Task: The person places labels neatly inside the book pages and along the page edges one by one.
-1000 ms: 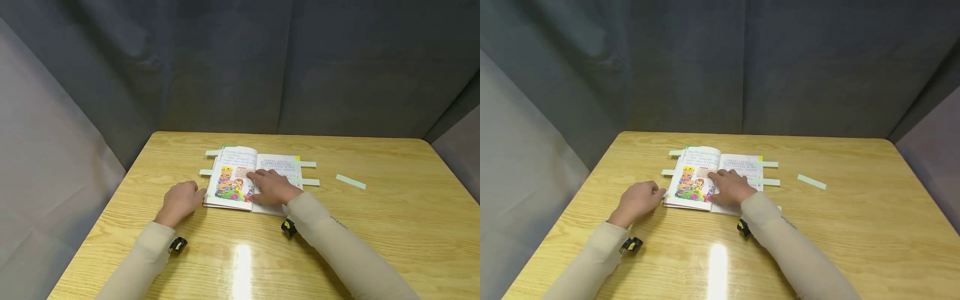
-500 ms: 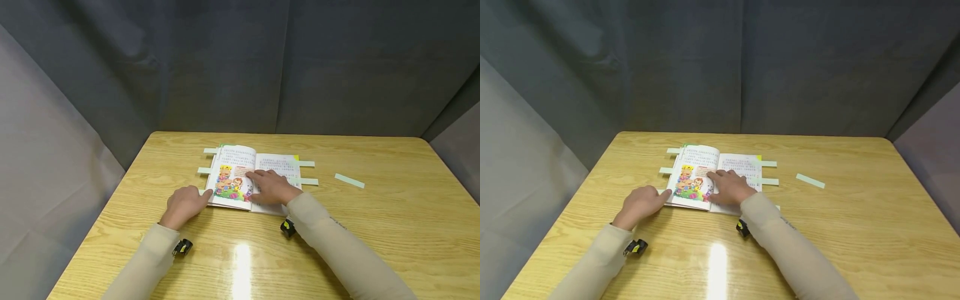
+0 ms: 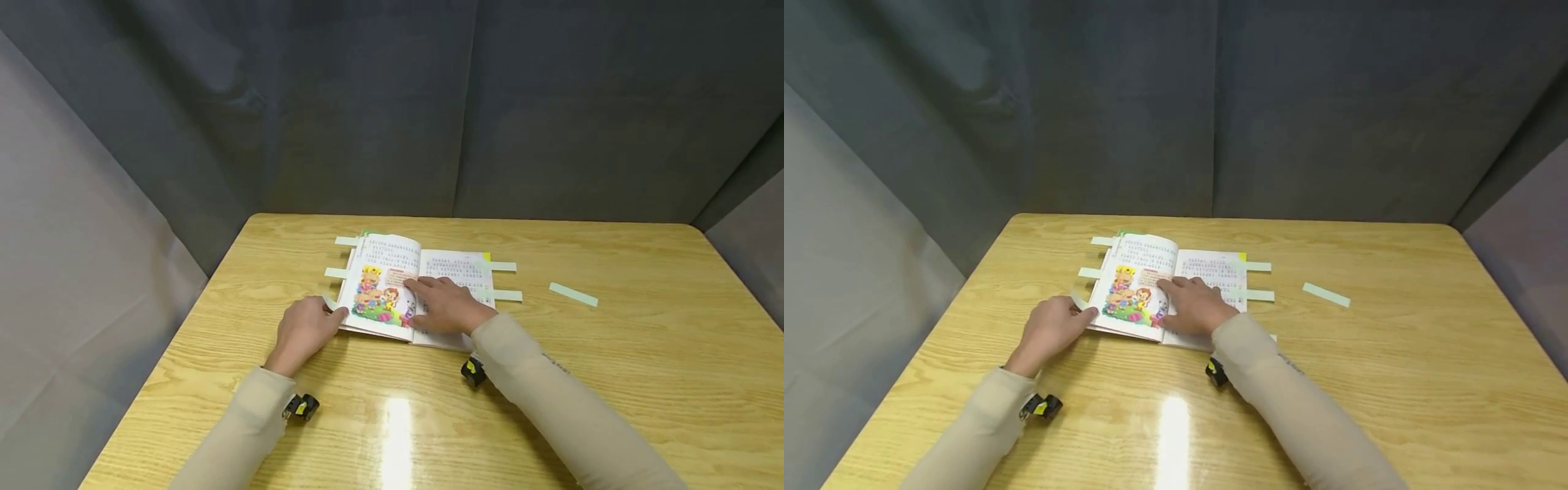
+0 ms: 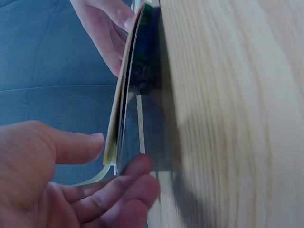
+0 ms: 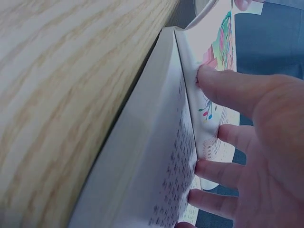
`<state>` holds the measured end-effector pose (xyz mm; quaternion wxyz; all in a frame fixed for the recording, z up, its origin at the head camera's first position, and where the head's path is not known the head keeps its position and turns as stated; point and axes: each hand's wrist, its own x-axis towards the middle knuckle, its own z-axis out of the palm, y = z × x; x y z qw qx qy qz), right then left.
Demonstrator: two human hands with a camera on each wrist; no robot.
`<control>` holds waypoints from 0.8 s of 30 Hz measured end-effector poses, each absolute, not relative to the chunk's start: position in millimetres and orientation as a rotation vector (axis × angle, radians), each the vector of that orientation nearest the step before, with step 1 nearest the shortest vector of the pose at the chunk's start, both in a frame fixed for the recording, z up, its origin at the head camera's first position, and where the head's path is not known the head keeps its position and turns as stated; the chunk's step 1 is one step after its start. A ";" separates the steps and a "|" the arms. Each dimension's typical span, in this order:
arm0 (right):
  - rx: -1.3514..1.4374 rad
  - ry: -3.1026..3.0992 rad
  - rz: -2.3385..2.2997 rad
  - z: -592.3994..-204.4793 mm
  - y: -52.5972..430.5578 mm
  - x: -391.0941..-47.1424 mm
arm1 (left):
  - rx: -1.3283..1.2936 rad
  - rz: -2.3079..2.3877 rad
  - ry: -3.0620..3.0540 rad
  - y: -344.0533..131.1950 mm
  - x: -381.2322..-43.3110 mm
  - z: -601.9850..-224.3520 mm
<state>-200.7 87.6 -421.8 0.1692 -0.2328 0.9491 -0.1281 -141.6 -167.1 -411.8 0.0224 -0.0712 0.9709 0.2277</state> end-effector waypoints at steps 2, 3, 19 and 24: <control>-0.672 2.698 -0.367 -421.4 89.5 -201.9 | -0.218 0.759 3.012 -165.3 -142.2 -410.8; -0.675 2.698 -0.372 -421.2 90.6 -202.3 | -0.214 0.784 3.011 -164.1 -142.3 -409.7; -0.786 2.694 -0.823 -429.7 99.8 -196.8 | -0.005 1.183 2.966 -130.9 -141.7 -386.1; -0.818 2.575 -1.166 -421.5 110.5 -177.8 | 0.253 1.279 2.896 -105.5 -140.6 -378.0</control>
